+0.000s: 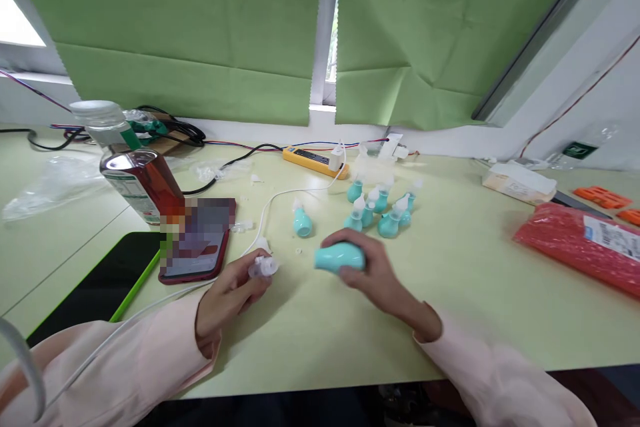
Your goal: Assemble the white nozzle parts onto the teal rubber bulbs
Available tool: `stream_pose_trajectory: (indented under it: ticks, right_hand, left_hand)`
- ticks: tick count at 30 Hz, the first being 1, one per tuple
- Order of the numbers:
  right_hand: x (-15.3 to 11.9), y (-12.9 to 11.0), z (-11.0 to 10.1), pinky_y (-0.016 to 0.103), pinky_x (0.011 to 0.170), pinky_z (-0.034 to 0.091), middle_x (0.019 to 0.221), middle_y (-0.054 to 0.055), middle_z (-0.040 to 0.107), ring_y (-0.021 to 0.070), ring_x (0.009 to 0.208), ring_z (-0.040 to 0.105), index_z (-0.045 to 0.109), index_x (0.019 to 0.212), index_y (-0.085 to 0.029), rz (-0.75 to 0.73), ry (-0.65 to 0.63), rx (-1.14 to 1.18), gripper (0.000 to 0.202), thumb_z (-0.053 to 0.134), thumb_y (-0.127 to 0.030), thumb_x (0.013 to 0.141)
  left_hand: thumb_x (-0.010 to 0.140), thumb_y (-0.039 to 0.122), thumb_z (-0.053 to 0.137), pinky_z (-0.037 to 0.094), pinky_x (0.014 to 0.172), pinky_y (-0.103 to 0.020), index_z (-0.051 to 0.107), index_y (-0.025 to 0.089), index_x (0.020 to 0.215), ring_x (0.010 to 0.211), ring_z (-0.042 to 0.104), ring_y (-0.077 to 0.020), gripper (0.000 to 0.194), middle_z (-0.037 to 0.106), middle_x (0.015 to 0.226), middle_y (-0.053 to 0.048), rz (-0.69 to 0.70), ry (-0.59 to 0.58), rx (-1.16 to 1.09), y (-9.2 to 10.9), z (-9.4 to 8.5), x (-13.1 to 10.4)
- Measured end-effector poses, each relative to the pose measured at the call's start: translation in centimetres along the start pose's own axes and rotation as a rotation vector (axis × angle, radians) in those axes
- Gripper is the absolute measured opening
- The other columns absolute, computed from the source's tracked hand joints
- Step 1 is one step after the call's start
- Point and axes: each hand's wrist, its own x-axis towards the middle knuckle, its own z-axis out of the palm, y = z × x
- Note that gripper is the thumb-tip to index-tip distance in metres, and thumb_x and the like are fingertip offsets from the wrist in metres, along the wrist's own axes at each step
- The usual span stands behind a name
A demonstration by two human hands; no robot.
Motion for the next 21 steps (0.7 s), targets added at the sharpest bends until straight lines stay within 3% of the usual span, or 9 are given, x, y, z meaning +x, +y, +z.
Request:
stream_pose_trajectory:
  ticks: [1,3,8,13,16,21]
  right_hand:
    - [0.4,-0.2,1.4,0.023,0.04,0.038,0.082,0.004,0.053,0.0095,0.047,0.046,0.054,0.089,-0.02,0.027,-0.141,0.121,0.028,0.051,-0.036,0.066]
    - [0.9,-0.2,3.5,0.021,0.039,0.035,0.077,0.002,0.049,0.0073,0.046,0.043,0.051,0.088,-0.019,0.086,-0.272,0.31,0.028,0.052,-0.036,0.066]
    - [0.4,0.1,5.0,0.019,0.038,0.03,0.072,-0.001,0.044,0.0049,0.044,0.036,0.045,0.088,-0.019,0.139,-0.364,0.491,0.031,0.054,-0.037,0.065]
    - [-0.6,-0.7,5.2,0.02,0.046,0.033,0.068,-0.001,0.043,0.0084,0.053,0.04,0.045,0.084,-0.019,0.028,-0.244,0.332,0.021,0.053,-0.027,0.066]
    - [-0.8,-1.2,5.6,0.023,0.055,0.037,0.073,0.0,0.046,0.0123,0.064,0.045,0.045,0.082,-0.02,-0.076,-0.151,0.138,0.022,0.056,-0.02,0.063]
    - [-0.9,-1.1,5.8,0.025,0.058,0.041,0.076,0.001,0.053,0.0138,0.065,0.052,0.043,0.086,-0.022,-0.249,-0.087,-0.07,0.028,0.06,-0.023,0.064]
  left_hand:
    - [0.064,0.019,0.049,0.017,0.038,-0.018,0.043,0.017,0.065,0.041,0.024,-0.0056,0.005,0.03,0.046,0.007,0.011,-0.022,0.013,-0.1,0.0,0.0]
    - [0.062,0.018,0.048,0.017,0.039,-0.019,0.041,0.018,0.061,0.042,0.024,-0.0065,0.007,0.029,0.045,0.007,0.01,-0.059,0.038,-0.4,0.0,-0.1]
    - [0.076,0.037,0.034,0.016,0.039,-0.021,0.038,0.018,0.061,0.04,0.022,-0.008,0.024,0.027,0.044,0.006,0.054,-0.056,0.13,-1.1,0.2,-0.2]
    - [0.081,0.04,0.028,0.016,0.042,-0.024,0.04,0.02,0.066,0.04,0.027,-0.0097,0.029,0.029,0.043,0.006,0.245,-0.041,0.438,-1.1,0.3,-0.6]
    - [0.081,0.039,0.03,0.017,0.044,-0.024,0.04,0.02,0.066,0.04,0.03,-0.0106,0.027,0.029,0.043,0.006,0.276,0.006,0.575,-1.0,0.2,-0.6]
    - [0.081,0.04,0.032,0.016,0.044,-0.025,0.039,0.021,0.067,0.038,0.031,-0.0111,0.025,0.028,0.042,0.006,0.297,0.015,0.715,-1.4,0.0,-0.3]
